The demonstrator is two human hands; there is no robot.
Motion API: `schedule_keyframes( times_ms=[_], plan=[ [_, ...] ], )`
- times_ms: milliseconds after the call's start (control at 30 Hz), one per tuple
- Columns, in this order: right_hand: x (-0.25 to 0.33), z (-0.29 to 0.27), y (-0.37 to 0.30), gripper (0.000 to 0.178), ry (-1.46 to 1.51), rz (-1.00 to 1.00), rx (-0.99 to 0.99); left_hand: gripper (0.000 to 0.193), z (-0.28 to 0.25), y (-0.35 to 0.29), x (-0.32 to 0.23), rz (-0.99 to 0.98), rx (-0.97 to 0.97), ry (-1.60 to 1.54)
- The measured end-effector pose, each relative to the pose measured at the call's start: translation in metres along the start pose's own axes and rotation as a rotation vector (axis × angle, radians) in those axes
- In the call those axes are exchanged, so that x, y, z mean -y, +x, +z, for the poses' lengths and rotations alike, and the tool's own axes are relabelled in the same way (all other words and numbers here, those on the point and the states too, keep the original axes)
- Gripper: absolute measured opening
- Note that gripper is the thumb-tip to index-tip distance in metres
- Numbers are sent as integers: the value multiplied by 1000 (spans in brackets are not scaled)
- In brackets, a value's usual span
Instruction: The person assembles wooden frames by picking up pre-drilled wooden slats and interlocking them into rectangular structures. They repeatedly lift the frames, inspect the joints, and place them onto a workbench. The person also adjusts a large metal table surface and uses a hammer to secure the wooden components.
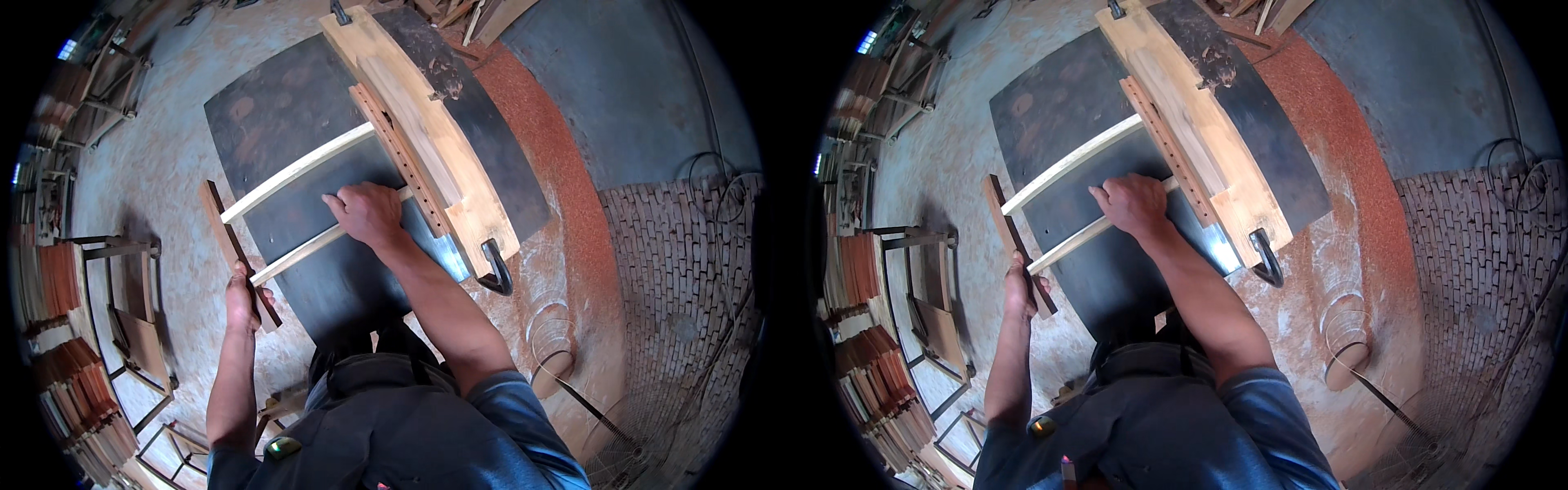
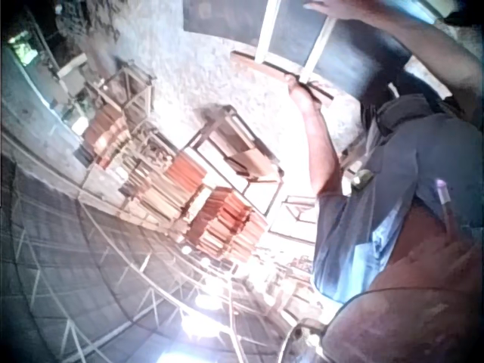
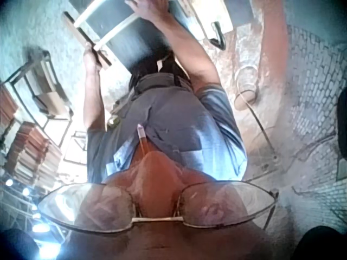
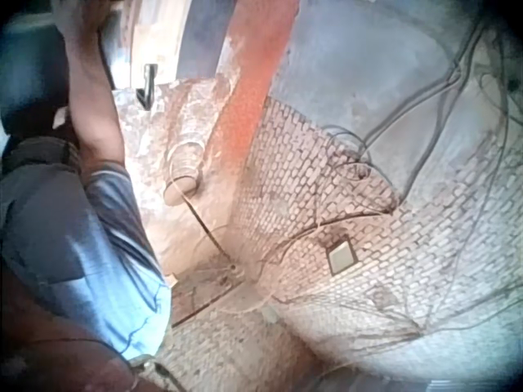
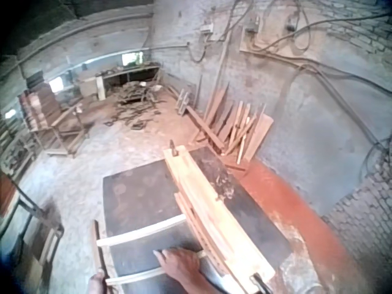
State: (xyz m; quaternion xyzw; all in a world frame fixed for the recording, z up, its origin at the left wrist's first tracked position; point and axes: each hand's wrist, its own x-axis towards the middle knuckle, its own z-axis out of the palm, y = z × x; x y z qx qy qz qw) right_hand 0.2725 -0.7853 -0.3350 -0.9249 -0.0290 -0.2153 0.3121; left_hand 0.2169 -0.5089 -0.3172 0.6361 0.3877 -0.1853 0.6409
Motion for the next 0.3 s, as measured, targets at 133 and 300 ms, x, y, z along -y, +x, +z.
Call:
schedule_keyframes(
  times_ms=[133, 300],
  plan=[
    [-2, 13, 20, 42, -58, 42, 46, 45, 6, 13, -22, -6, -9, -19],
    [-1, 27, 53, 41, -3, 51, 38, 48, 3, 44, -47, -34, -11, 25]
  ],
)
